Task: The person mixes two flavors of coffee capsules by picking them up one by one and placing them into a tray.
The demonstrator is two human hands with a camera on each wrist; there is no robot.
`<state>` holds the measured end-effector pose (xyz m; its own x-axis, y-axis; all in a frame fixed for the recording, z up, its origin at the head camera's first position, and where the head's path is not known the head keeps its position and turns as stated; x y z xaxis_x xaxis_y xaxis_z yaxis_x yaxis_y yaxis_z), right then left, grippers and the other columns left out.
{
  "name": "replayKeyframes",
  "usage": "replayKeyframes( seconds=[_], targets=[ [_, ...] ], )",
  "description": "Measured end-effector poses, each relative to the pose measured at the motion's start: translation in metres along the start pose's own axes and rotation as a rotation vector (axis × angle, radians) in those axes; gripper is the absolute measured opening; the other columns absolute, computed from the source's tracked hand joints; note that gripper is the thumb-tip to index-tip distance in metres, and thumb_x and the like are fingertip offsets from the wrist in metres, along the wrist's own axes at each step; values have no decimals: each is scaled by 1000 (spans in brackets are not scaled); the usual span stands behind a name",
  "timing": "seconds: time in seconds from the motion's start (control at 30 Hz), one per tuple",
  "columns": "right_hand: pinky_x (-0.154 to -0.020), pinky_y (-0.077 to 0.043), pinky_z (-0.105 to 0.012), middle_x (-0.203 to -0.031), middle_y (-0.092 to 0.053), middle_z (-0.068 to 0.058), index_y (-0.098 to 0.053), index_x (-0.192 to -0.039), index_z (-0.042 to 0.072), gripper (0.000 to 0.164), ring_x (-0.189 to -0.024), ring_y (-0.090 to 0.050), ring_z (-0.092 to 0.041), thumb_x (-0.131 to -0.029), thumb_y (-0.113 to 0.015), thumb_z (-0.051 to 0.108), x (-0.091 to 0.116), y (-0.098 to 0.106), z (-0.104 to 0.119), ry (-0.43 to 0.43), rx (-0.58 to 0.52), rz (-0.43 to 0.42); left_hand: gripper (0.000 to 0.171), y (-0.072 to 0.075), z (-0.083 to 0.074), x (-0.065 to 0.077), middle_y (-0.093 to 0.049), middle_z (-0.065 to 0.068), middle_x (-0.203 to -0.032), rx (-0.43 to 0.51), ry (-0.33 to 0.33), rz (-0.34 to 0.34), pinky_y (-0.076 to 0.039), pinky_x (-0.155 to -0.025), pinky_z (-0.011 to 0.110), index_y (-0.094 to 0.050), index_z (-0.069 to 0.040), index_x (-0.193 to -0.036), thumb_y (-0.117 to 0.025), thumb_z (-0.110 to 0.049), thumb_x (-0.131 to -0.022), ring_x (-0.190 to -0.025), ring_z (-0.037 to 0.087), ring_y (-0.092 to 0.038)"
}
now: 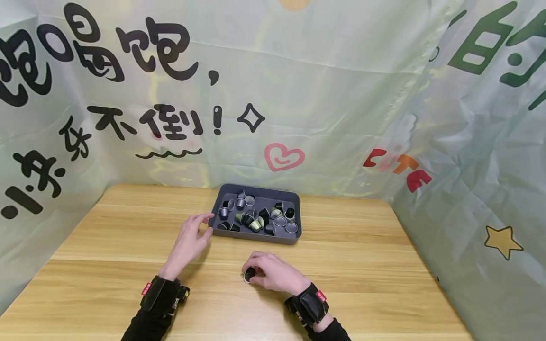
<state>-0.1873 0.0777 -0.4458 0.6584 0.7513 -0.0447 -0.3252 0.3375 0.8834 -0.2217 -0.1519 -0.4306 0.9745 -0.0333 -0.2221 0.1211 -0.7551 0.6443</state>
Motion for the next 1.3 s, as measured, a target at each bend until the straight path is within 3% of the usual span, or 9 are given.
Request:
replayKeyframes(
  seconds=[0.17, 0.43, 0.57, 0.7, 0.97, 1.3],
  targets=[
    [-87, -54, -17, -106, -69, 2, -71, -116, 12, 26, -94, -63, -4, -91, -72, 16, 2, 12, 1, 21, -21, -110, 45, -1, 1, 0, -57, 25, -132, 0, 0, -3, -46, -99, 62, -53, -4, -141, -59, -9, -96, -121, 42, -52],
    [-78, -57, -25, -97, -66, 0, -72, -114, 7, 28, -87, -62, -11, -87, -74, 6, 11, 43, -12, 64, 4, -504, 45, -2, 3, 0, -58, 25, -132, 5, -6, -1, -46, -99, 61, -54, -5, -140, -59, -9, -96, -118, 41, -53],
    [-74, -56, -25, -99, -66, -4, -71, -115, 4, 30, -83, -61, -13, -86, -75, 3, 14, 55, -28, 14, 24, -620, 45, -3, 3, 0, -58, 24, -131, 10, -5, 2, -47, -98, 58, -54, -5, -140, -60, -9, -95, -116, 39, -54],
    [-79, -57, -34, -103, -67, -10, -70, -115, 0, 31, -89, -64, -20, -85, -74, -1, 15, 65, -47, -83, 37, -705, 45, -3, 2, 0, -58, 24, -130, 12, -8, 0, -47, -98, 58, -54, -5, -140, -60, -9, -96, -116, 39, -54],
    [-68, -47, -30, -101, -66, -11, -70, -118, 0, 28, -80, -56, -19, -90, -70, 0, 14, 73, -69, -207, 32, -703, 46, -2, 1, 0, -58, 24, -132, 12, -10, 5, -47, -98, 58, -53, -5, -141, -60, -9, -96, -119, 40, -54],
    [-83, -54, -44, -105, -69, -12, -72, -117, 3, 27, -94, -63, -27, -90, -72, 5, 8, 65, -79, -267, 107, -573, 46, -2, 1, 0, -57, 24, -133, 15, -7, 11, -48, -99, 59, -53, -5, -141, -59, -10, -96, -119, 40, -53]
  ],
)
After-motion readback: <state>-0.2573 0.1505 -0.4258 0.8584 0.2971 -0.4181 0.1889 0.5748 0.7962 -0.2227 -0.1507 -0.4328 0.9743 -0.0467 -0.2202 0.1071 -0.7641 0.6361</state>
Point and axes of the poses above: each hand's wrist, its own x-axis away from the middle knuckle, its own y-axis out of the back of the hand, z = x × y, the point moved 4 cm from there along -x, towards the middle knuckle
